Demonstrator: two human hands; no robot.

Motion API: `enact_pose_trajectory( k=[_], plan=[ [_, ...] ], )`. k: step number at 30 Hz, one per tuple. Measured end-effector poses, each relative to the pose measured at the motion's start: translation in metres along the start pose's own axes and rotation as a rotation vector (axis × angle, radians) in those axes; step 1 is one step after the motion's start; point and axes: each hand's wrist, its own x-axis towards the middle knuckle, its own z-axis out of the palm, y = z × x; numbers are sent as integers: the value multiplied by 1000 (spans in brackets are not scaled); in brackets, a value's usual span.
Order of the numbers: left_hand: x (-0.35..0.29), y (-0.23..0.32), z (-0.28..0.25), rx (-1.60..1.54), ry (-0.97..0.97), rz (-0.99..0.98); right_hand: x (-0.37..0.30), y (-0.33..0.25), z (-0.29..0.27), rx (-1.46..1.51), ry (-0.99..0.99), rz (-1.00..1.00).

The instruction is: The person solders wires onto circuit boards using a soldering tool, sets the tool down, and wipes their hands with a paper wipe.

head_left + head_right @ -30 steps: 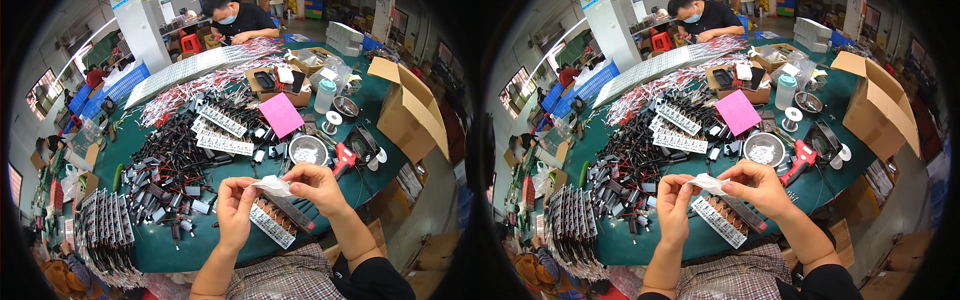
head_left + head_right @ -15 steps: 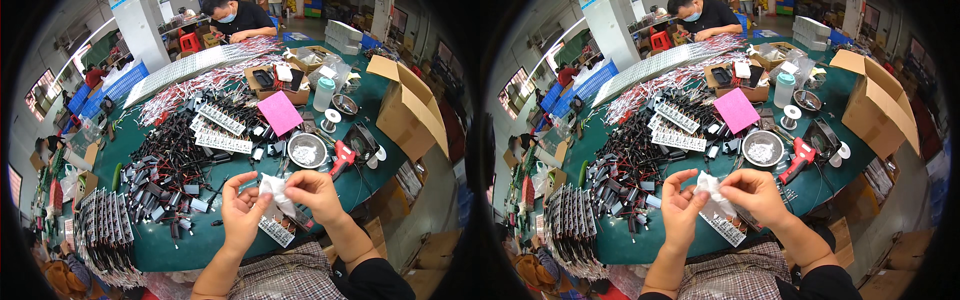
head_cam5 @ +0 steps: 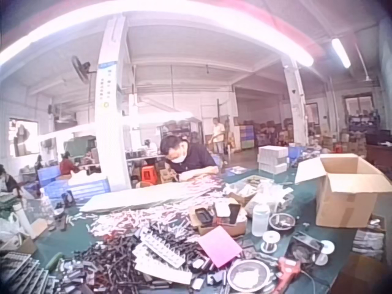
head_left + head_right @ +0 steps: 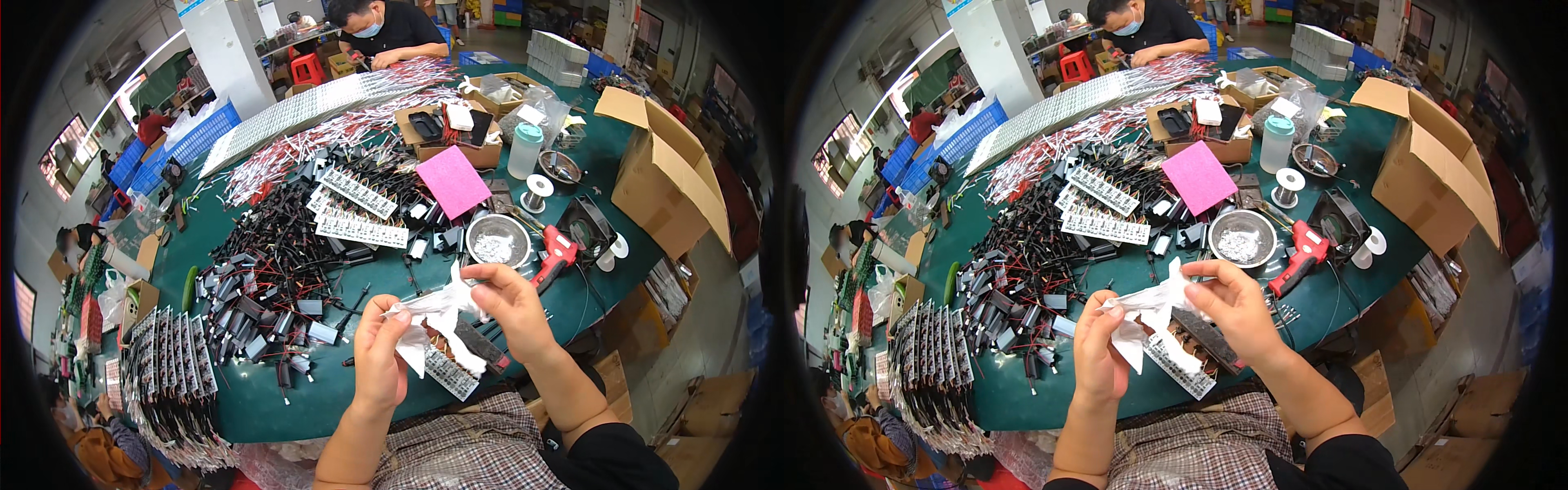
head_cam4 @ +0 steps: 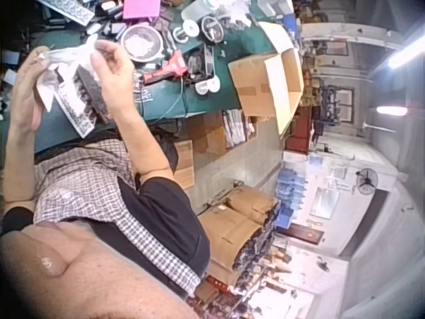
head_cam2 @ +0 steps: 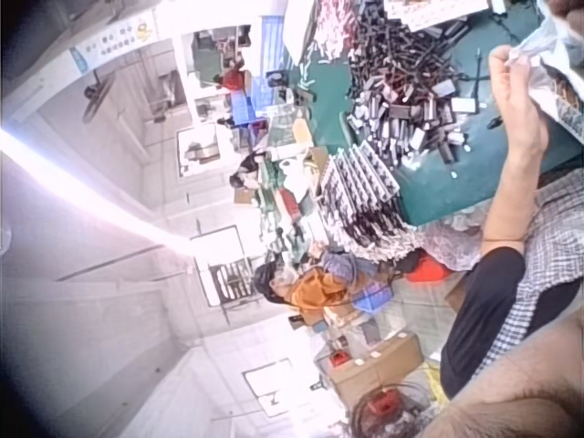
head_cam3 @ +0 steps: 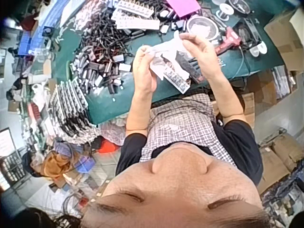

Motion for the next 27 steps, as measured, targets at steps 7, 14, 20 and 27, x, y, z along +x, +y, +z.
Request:
enact_pose_trajectory(
  k=[7,14,20,27],
  plan=[
    [-2,-3,-1,57,-5,36,-6,-2,1,75,-58,-45],
    [-4,2,12,132,-52,63,-11,0,-4,-24,35,-51],
    [-6,-6,13,270,-203,-58,-15,-3,6,61,-16,-90],
    [-9,-10,22,1298,-204,440,-23,-2,0,16,-136,-36]
  ],
)
